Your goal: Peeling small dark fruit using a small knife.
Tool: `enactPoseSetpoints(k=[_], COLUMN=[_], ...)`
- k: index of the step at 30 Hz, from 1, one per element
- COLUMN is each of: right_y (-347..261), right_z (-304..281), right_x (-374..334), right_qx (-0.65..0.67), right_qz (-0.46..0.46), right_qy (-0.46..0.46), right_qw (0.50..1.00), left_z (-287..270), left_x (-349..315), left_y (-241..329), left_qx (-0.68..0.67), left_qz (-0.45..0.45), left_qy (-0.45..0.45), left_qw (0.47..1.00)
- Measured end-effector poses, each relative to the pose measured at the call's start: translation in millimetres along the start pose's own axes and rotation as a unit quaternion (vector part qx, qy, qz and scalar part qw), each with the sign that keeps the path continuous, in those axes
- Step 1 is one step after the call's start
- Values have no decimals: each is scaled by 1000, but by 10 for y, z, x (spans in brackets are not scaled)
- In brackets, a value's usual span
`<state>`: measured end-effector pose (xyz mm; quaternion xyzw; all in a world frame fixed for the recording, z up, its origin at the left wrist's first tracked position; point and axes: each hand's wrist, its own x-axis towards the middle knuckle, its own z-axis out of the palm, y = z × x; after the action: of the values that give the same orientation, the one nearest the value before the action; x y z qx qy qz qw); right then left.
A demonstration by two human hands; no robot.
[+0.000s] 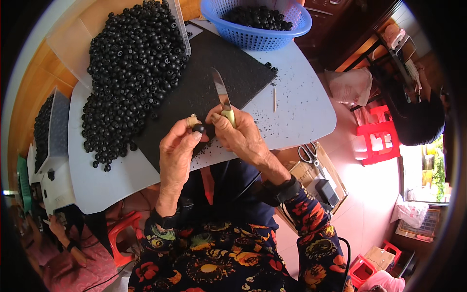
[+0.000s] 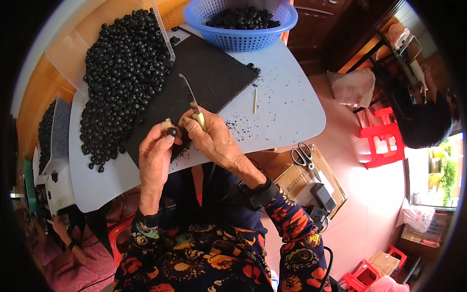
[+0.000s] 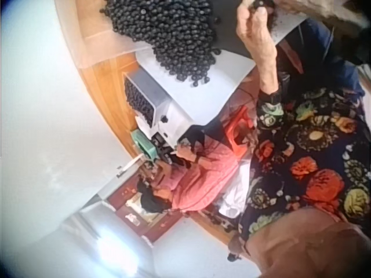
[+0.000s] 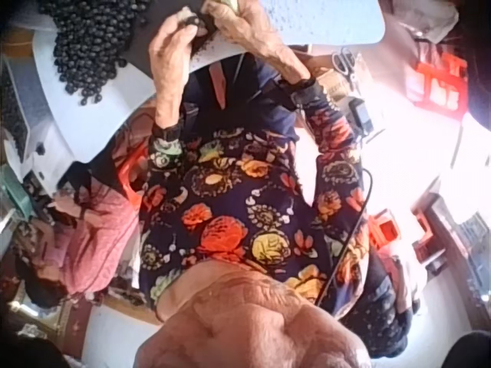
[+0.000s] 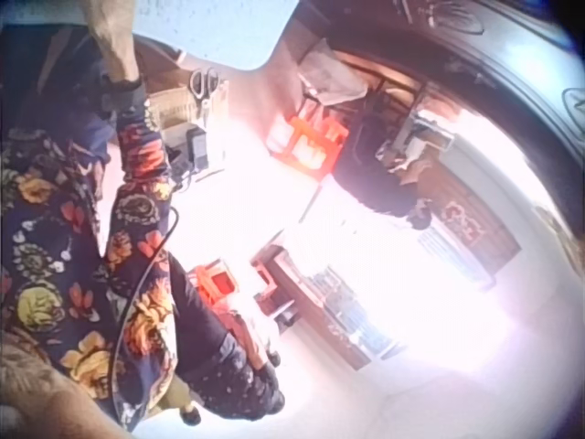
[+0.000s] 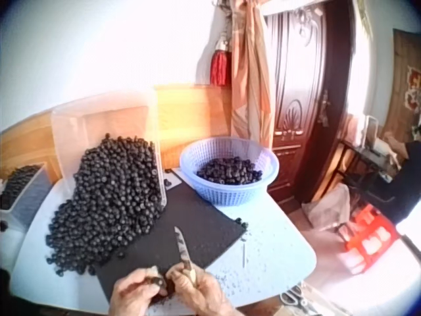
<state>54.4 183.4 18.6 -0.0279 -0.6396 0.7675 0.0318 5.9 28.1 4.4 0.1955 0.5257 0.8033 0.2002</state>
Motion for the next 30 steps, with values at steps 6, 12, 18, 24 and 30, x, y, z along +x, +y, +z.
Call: enactPoseSetpoints(k=[6, 12, 18, 24, 30], right_y=[95, -37, -1098, -290, -15], right_z=[156, -60, -591, 358, 692], right_x=[24, 302, 1116, 861, 1027], right_qx=[-143, -227, -296, -332, -437], right_qz=[-52, -81, -152, -144, -204], right_qy=[23, 85, 318, -8, -149], right_qw=[988, 967, 888, 932, 863], left_z=[89, 105, -71, -147, -152], left_x=[-98, -144, -236, -348, -359], left_y=[12, 49, 95, 22, 76], left_qx=[239, 143, 110, 65, 41], left_qz=[50, 21, 75, 88, 94], left_qy=[56, 64, 69, 22, 48], left_qw=[968, 987, 989, 994, 994])
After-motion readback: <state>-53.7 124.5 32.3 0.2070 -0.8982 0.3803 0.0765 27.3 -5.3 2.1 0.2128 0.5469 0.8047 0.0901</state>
